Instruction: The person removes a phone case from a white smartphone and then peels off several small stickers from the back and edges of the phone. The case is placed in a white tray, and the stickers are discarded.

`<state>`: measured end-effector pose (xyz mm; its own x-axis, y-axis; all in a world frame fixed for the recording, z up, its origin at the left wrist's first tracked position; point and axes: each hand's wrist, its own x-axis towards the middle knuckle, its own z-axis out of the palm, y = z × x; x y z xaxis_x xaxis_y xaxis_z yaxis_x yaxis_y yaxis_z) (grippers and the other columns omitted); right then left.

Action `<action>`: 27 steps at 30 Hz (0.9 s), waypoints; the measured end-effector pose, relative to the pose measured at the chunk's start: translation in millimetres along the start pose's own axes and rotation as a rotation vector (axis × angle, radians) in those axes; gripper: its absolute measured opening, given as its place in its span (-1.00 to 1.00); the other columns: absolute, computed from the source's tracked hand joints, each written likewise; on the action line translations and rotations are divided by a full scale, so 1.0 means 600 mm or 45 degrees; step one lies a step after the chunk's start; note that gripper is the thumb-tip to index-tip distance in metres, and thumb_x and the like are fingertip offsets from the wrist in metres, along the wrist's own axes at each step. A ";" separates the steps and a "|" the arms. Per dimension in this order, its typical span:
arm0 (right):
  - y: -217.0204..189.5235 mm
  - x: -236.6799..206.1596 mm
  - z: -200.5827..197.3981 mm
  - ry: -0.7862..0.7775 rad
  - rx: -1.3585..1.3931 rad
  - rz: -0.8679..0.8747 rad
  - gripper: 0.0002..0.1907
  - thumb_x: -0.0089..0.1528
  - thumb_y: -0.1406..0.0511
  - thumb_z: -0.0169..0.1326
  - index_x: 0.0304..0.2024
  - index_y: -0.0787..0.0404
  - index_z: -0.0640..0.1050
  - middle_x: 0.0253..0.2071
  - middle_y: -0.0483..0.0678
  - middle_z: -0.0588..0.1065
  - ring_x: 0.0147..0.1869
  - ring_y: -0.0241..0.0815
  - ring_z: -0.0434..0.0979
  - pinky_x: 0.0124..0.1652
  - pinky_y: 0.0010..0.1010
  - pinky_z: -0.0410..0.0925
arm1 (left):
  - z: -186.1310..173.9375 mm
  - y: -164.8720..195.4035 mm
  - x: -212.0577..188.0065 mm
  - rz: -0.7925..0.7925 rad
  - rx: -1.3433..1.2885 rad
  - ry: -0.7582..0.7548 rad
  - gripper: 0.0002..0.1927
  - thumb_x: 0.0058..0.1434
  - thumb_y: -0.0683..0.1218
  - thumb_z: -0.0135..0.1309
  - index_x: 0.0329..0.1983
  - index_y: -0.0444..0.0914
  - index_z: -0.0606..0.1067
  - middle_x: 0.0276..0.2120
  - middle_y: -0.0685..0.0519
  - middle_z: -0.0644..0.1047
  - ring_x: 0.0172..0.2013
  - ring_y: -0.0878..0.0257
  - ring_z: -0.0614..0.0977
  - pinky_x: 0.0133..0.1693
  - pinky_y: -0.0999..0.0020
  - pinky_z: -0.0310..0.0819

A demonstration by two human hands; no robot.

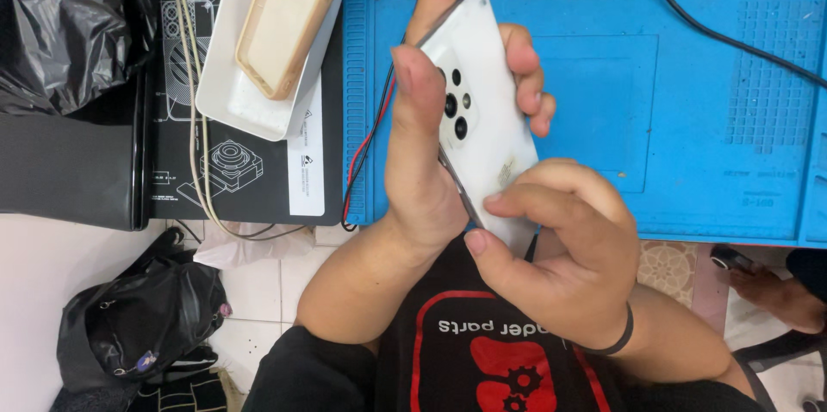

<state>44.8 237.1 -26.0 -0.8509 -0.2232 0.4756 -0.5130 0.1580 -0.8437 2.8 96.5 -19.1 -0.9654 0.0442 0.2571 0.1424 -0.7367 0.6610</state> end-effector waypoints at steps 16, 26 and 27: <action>0.000 -0.012 0.000 -0.040 0.249 0.106 -0.60 0.12 0.50 0.31 0.00 0.31 0.52 -0.07 -0.02 0.45 -0.18 -0.36 0.46 -0.18 -0.62 0.37 | 0.021 0.010 -0.010 -0.004 0.137 0.109 -0.23 0.57 0.42 -0.20 0.45 -0.29 0.12 -0.24 0.04 0.35 -0.34 0.35 0.34 -0.27 0.47 0.27; 0.009 -0.011 -0.015 -0.092 0.230 0.116 -0.79 0.26 0.50 0.25 -0.09 0.29 0.52 -0.19 -0.08 0.50 -0.28 -0.38 0.49 -0.38 -0.66 0.32 | 0.032 0.006 -0.016 -0.091 0.248 0.199 -0.25 0.57 0.40 -0.27 0.43 -0.32 0.16 -0.27 0.05 0.33 -0.36 0.35 0.29 -0.30 0.48 0.21; 0.010 -0.012 -0.014 -0.087 0.227 0.125 -0.79 0.25 0.50 0.25 -0.10 0.28 0.51 -0.17 -0.07 0.50 -0.28 -0.38 0.49 -0.38 -0.65 0.32 | 0.032 0.005 -0.016 -0.086 0.244 0.203 -0.26 0.59 0.39 -0.27 0.43 -0.31 0.16 -0.27 0.06 0.33 -0.36 0.35 0.28 -0.29 0.48 0.21</action>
<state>47.1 247.9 -32.1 -0.8832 -0.2804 0.3758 -0.3945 0.0110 -0.9188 16.7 107.0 -5.8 -0.9942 -0.0292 0.1031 0.1002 -0.5938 0.7984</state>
